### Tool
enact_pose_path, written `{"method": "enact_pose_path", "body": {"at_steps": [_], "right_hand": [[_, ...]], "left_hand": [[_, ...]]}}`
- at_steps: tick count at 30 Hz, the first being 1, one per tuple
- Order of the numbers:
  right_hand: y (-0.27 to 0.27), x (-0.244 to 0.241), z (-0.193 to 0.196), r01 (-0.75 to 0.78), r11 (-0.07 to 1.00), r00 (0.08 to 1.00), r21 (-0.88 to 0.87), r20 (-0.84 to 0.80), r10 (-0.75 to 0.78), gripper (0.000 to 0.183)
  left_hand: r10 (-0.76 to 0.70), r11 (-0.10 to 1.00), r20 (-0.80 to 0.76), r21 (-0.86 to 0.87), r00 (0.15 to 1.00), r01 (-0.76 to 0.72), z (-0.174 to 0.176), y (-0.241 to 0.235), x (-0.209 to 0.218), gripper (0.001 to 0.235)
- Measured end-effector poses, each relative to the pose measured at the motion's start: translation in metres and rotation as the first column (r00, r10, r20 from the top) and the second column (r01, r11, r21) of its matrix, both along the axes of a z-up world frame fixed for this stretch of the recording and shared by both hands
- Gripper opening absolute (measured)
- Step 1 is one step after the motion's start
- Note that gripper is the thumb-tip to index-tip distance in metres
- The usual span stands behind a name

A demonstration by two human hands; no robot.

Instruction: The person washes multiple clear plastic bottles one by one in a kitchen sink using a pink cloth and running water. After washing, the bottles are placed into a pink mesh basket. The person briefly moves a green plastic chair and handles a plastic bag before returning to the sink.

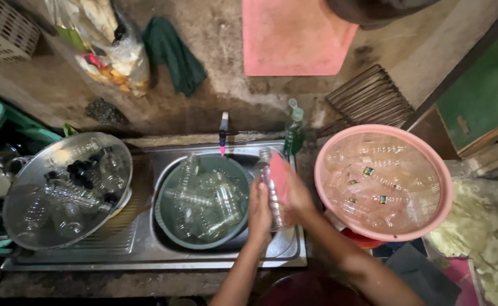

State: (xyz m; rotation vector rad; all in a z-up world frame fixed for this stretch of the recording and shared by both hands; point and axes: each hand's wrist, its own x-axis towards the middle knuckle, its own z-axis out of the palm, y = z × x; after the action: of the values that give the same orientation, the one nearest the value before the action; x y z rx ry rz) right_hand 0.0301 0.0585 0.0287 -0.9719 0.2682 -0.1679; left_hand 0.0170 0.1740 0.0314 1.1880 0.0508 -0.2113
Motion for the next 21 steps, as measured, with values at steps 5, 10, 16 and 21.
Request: {"method": "enact_pose_path", "body": {"at_steps": [5, 10, 16, 21], "right_hand": [[0.053, -0.040, 0.008, 0.160, 0.361, 0.983, -0.919, 0.183, 0.031, 0.060], [0.055, 0.010, 0.023, 0.203, 0.332, 0.954, -0.921, 0.262, 0.147, 0.063], [0.032, 0.070, 0.043, -0.402, 0.915, 0.915, -0.029, -0.021, 0.402, 0.040], [0.021, 0.077, 0.052, -0.450, 0.886, 0.893, 0.115, 0.030, 0.450, 0.028]], "left_hand": [[0.035, 0.992, 0.105, 0.120, 0.994, -0.048, -0.004, 0.038, 0.012, 0.060], [-0.022, 0.981, 0.216, 0.193, 0.976, -0.021, -0.027, 0.058, 0.021, 0.055], [-0.353, 0.922, -0.162, -0.231, 0.922, 0.312, 0.008, 0.081, 0.014, 0.061], [-0.588, 0.769, -0.224, -0.454, 0.777, 0.450, 0.028, 0.104, 0.021, 0.069]]}}
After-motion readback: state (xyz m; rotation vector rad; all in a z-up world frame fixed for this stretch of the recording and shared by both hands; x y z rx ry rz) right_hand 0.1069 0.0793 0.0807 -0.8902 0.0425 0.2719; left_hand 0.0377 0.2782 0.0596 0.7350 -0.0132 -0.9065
